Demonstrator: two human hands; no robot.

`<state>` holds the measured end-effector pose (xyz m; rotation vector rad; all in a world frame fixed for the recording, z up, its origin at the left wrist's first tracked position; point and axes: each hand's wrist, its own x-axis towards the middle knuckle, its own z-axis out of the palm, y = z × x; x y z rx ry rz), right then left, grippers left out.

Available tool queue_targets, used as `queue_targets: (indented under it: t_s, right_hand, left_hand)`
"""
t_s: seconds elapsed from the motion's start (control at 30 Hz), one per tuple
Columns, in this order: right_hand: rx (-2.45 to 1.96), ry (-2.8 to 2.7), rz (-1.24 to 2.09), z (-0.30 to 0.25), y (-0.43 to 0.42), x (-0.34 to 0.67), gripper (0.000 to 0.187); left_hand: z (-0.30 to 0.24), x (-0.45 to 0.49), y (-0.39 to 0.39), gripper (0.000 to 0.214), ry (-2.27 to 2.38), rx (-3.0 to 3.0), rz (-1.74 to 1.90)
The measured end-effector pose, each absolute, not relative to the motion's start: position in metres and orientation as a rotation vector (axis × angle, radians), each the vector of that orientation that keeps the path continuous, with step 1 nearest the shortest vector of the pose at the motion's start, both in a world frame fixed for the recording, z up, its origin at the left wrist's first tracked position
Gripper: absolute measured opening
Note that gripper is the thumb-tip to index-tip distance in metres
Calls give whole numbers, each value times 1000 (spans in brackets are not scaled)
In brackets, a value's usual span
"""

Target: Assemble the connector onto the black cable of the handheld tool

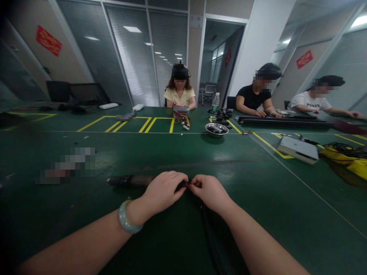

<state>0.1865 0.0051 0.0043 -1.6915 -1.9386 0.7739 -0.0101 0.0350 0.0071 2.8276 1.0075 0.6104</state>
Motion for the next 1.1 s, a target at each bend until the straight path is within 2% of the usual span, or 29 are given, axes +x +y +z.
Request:
queue_targets:
  t_s: [0.23, 0.5, 0.87, 1.1]
  right_hand:
    - [-1691, -1935, 782, 5, 4, 186, 19]
    - [-1679, -1943, 763, 3, 5, 187, 20]
    - [-1702, -1930, 796, 4, 6, 187, 19]
    - [-1687, -1944, 774, 3, 5, 188, 18]
  left_hand:
    - [5, -10, 34, 22, 1064, 2801, 622]
    - [8, -11, 35, 7, 962, 2818, 622]
    - [5, -10, 34, 19, 1077, 2805, 627]
    - [4, -10, 36, 8, 998, 2806, 664]
